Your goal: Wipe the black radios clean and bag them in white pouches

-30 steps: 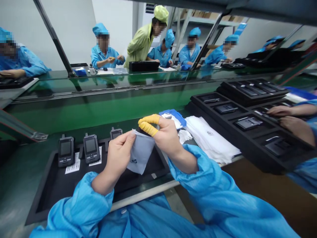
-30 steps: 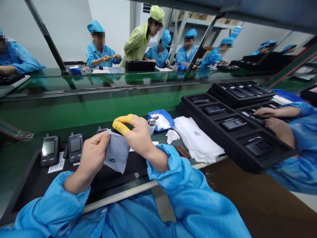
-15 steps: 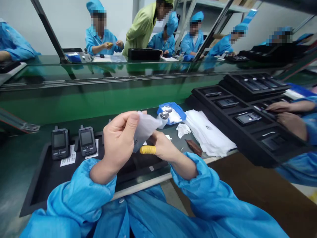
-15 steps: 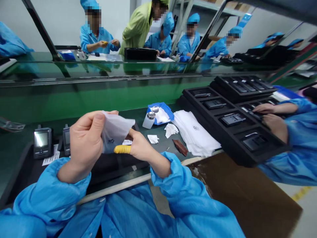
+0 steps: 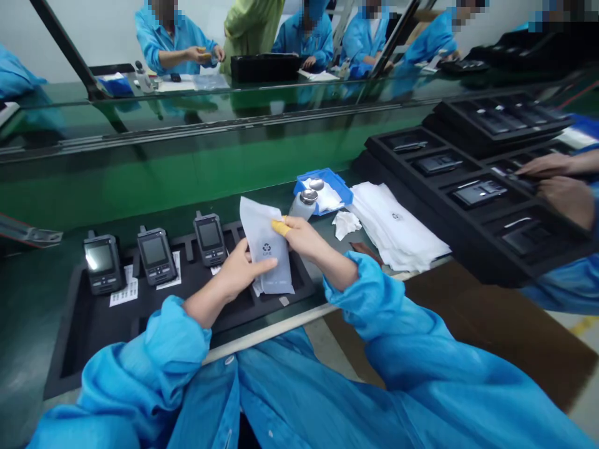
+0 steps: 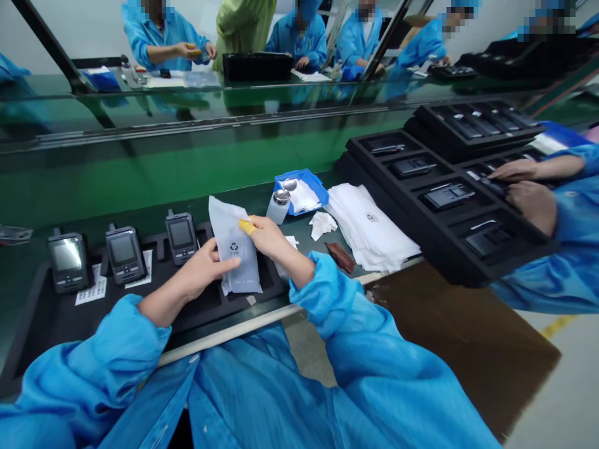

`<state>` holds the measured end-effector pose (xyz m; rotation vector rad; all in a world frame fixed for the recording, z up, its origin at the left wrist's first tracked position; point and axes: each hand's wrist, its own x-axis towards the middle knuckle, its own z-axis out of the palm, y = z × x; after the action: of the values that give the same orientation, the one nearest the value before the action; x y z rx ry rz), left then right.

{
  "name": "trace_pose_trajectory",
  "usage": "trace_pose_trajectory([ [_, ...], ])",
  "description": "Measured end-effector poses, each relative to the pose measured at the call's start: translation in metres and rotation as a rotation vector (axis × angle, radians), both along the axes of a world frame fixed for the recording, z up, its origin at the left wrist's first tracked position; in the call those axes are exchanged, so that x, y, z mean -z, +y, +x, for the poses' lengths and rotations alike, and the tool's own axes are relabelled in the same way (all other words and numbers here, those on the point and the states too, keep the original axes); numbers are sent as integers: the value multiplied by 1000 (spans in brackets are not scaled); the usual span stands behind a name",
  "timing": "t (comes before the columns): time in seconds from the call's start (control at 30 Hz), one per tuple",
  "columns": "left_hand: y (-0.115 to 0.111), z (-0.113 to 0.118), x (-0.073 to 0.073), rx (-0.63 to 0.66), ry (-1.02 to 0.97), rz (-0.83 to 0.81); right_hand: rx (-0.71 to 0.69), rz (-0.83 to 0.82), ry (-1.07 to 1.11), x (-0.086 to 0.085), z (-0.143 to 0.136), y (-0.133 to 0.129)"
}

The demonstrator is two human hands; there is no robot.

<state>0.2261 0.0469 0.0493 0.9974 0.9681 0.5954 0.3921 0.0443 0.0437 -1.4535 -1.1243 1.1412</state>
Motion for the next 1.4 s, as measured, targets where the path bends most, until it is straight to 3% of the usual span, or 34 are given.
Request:
trace_pose_trajectory([
  [0.13, -1, 8, 19, -47, 85, 12, 65, 31, 17, 1, 4, 11],
  [0.37, 10, 14, 20, -27, 170, 63, 197, 193, 126, -29, 17, 35],
  [0.57, 12, 16, 31, 8, 299, 157, 232, 368, -3, -44, 39, 19],
  [0.67, 13, 14, 25, 56, 401, 281, 286, 441, -201, -57, 71, 0],
  [0.73, 13, 12, 15, 139, 623, 464, 379, 440, -336, -63, 103, -11],
  [0.8, 9, 8, 3, 246, 874, 654, 534, 379, -481, -62, 140, -19],
  [0.87, 5, 2, -8, 308, 960, 747, 729, 209, -655, -55, 177, -26],
  [0.93, 1, -5, -15, 306, 938, 780, 860, -80, -814, -40, 205, -34],
  [1.0, -3, -11, -20, 288, 878, 786, 889, -241, -839, -20, 221, -43],
  [1.17, -7, -14, -23, 294, 739, 721, 834, -307, -781, 16, 227, -56],
  [1.27, -9, -15, -22, 278, 677, 676, 871, -257, -772, 13, 225, -57],
  [1.4, -11, -16, -17, 236, 520, 604, 948, -107, -778, -16, 205, -53],
])
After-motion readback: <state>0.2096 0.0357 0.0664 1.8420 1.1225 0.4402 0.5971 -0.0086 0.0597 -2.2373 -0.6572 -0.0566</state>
